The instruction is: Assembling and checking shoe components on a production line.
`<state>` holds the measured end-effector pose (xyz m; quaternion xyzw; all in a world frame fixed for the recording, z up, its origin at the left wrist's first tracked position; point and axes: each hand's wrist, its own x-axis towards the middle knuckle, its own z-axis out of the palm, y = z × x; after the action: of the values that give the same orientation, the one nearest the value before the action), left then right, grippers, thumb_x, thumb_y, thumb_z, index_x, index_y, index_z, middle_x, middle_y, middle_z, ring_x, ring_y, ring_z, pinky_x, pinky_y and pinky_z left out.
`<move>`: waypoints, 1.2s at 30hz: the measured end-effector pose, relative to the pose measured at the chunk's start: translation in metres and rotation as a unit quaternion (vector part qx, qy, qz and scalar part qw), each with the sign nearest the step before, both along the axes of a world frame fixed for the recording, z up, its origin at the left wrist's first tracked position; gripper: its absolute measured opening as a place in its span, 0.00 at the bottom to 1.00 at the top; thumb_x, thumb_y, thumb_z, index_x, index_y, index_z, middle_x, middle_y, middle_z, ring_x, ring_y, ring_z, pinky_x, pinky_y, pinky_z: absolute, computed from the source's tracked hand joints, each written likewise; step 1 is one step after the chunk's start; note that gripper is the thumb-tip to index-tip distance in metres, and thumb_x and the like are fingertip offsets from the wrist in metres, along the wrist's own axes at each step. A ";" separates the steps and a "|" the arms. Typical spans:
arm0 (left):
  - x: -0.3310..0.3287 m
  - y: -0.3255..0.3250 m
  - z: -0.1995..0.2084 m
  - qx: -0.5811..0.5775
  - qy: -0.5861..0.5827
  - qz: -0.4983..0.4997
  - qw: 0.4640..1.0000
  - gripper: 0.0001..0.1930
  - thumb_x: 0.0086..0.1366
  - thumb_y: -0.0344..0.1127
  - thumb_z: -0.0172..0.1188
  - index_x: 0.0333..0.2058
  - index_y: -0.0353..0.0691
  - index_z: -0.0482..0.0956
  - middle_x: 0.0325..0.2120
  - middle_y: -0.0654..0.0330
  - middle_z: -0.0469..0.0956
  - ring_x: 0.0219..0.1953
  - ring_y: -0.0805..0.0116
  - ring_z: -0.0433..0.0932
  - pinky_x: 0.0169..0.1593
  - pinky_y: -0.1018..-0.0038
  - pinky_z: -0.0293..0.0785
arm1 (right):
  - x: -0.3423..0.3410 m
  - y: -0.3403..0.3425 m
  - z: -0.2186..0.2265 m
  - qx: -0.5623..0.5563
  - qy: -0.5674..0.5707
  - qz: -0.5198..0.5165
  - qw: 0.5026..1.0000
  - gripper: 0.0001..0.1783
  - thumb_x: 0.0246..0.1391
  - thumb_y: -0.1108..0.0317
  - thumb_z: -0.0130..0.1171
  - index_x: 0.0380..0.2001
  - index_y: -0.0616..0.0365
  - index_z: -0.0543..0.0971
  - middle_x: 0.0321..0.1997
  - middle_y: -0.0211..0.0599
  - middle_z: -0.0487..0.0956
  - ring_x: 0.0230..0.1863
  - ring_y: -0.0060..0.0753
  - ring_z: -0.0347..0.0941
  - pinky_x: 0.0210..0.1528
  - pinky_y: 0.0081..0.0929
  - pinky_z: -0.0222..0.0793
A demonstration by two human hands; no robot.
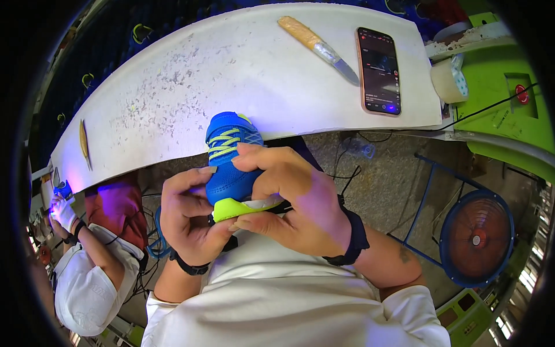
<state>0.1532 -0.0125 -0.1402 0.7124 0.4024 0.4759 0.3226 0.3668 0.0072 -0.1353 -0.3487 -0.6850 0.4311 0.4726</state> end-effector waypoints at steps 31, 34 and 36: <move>0.035 0.044 -0.008 0.032 0.022 -0.008 0.999 0.17 0.43 0.35 0.76 0.26 0.41 0.73 0.30 0.53 0.73 0.30 0.54 0.75 0.32 0.62 0.70 | 0.023 0.033 -0.020 -0.113 0.100 0.065 0.986 0.29 0.69 0.45 0.45 0.40 0.64 0.80 0.50 0.49 0.80 0.64 0.54 0.69 0.71 0.53 0.54; 0.033 0.059 -0.013 -0.003 0.023 -0.054 0.998 0.20 0.44 0.39 0.77 0.28 0.42 0.73 0.27 0.56 0.73 0.30 0.53 0.74 0.32 0.61 0.68 | 0.033 0.043 -0.029 -0.122 0.153 0.085 0.977 0.29 0.69 0.45 0.46 0.40 0.63 0.80 0.51 0.49 0.79 0.65 0.54 0.67 0.71 0.53 0.53; 0.036 0.067 -0.014 -0.001 0.032 -0.093 0.995 0.21 0.44 0.40 0.77 0.28 0.41 0.72 0.27 0.57 0.73 0.30 0.53 0.74 0.32 0.62 0.68 | 0.040 0.046 -0.029 -0.149 0.176 0.097 0.968 0.26 0.67 0.47 0.50 0.41 0.62 0.80 0.53 0.48 0.79 0.67 0.53 0.65 0.72 0.52 0.52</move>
<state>0.1888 0.0542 -0.1537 0.7613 0.3451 0.4202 0.3531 0.4071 0.0533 -0.1639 -0.2656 -0.5496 0.6268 0.4843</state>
